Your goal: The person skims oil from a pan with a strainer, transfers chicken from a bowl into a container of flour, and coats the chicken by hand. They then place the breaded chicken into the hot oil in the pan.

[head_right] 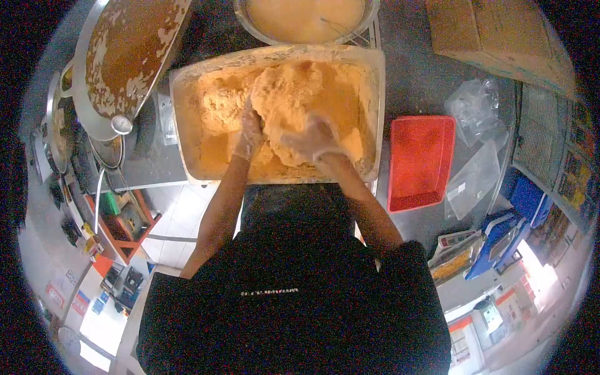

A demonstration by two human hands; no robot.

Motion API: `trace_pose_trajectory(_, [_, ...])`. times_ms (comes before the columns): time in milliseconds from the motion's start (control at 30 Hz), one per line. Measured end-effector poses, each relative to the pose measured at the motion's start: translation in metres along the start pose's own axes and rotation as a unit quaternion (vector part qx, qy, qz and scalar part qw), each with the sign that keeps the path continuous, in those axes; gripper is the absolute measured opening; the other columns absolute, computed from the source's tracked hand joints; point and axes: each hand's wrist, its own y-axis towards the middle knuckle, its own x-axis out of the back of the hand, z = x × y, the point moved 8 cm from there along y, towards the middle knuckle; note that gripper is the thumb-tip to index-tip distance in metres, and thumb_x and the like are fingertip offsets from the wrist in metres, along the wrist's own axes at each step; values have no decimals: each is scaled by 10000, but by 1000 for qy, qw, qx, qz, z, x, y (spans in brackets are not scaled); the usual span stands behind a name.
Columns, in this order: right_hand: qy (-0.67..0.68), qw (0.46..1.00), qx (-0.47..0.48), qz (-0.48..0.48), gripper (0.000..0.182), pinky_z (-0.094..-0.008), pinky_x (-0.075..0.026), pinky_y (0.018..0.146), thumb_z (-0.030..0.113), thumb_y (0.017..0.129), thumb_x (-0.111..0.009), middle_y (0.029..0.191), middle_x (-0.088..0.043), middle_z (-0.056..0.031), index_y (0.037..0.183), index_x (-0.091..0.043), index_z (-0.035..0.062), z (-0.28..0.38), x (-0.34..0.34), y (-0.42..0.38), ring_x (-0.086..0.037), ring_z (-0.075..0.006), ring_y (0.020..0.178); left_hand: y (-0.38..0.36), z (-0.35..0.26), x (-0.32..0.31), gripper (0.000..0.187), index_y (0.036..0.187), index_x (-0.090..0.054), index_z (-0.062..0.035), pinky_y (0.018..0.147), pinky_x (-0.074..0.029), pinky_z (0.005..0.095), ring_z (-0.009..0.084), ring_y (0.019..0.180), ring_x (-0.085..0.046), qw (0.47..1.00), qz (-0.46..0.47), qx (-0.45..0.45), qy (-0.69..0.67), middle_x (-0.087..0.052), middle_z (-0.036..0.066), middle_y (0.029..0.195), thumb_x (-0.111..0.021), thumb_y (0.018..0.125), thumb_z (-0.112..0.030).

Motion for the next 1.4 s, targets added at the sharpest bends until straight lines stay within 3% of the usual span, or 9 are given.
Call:
trace_pose_trajectory(200, [79, 954, 194, -213, 465, -261, -440, 785, 218, 842, -521, 1105, -533, -93, 1248, -411, 23, -48, 54, -21, -555, -160, 894, -50, -7, 42, 557, 1389, -166, -55, 1097, -119, 337, 204, 1328, -187, 887, 55, 238, -391, -277, 189, 1388, -376, 892, -194])
trace_pose_trajectory(367, [-129, 887, 382, -224, 383, -270, -455, 817, 210, 934, -354, 1204, -520, -32, 1260, -428, 24, -38, 23, 17, -591, -192, 855, -38, -20, 37, 539, 1373, -218, -57, 989, -315, 337, 218, 1194, -387, 911, 65, 234, -334, -404, 171, 1303, -375, 887, -228])
trace_pose_trajectory(433, [114, 975, 172, -83, 412, -293, -436, 872, 176, 916, -385, 1219, -499, -101, 1303, -351, 36, -109, 3, 109, -550, -200, 967, -32, 22, 20, 518, 1358, -255, -57, 930, -375, 325, 219, 1121, -460, 931, 74, 191, -302, -447, 165, 1266, -380, 895, -253])
trace_pose_trajectory(500, [10, 1000, -1, -22, 435, -306, -441, 880, 143, 889, -433, 1203, -509, -121, 1303, -353, 34, -20, -12, 56, -533, -206, 1013, -39, 30, 25, 518, 1356, -257, -57, 934, -373, 326, 220, 1126, -456, 941, 89, 174, -275, -443, 163, 1269, -384, 895, -253])
trace_pose_trajectory(700, [53, 954, 290, 44, 477, -339, -453, 873, 139, 784, -617, 1127, -559, -141, 1221, -468, 21, 24, -8, 19, -508, -224, 1080, -37, 26, 120, 516, 1351, -263, -57, 946, -365, 328, 225, 1141, -445, 972, -113, 62, 195, -432, 156, 1281, -394, 893, -255])
trace_pose_trajectory(833, [215, 930, 169, -244, 441, -351, -412, 918, 218, 807, -584, 1137, -556, -144, 1194, -496, 23, -4, 98, 36, -487, -222, 1109, 26, 62, 138, 514, 1347, -267, -57, 954, -360, 329, 227, 1151, -437, 927, -131, 29, 350, -425, 151, 1289, -401, 893, -257])
trace_pose_trajectory(1133, [148, 900, 409, 29, 420, -370, -327, 1003, 359, 895, -428, 1231, -492, -153, 1173, -533, 63, 86, 35, 116, -409, -234, 1194, 79, 87, 99, 511, 1339, -276, -57, 972, -349, 331, 234, 1173, -419, 971, -24, 28, 236, -409, 141, 1306, -417, 891, -260])
trace_pose_trajectory(1200, [-141, 986, 39, 82, 450, -398, -314, 1011, 406, 876, -446, 1317, -398, -155, 1196, -522, 99, 67, 1, 126, -370, -270, 1221, 52, 71, 118, 511, 1337, -278, -57, 976, -346, 332, 235, 1179, -415, 990, -36, 13, 139, -405, 139, 1310, -421, 891, -260])
trace_pose_trajectory(1400, [-227, 954, 191, 34, 805, -390, -288, 1031, 380, 674, -699, 1349, -349, -156, 1342, -325, 132, 104, -26, 60, -338, -275, 1243, -77, 28, 132, 509, 1331, -284, -57, 988, -339, 333, 239, 1194, -403, 980, 56, 192, 4, -394, 132, 1321, -431, 889, -262])
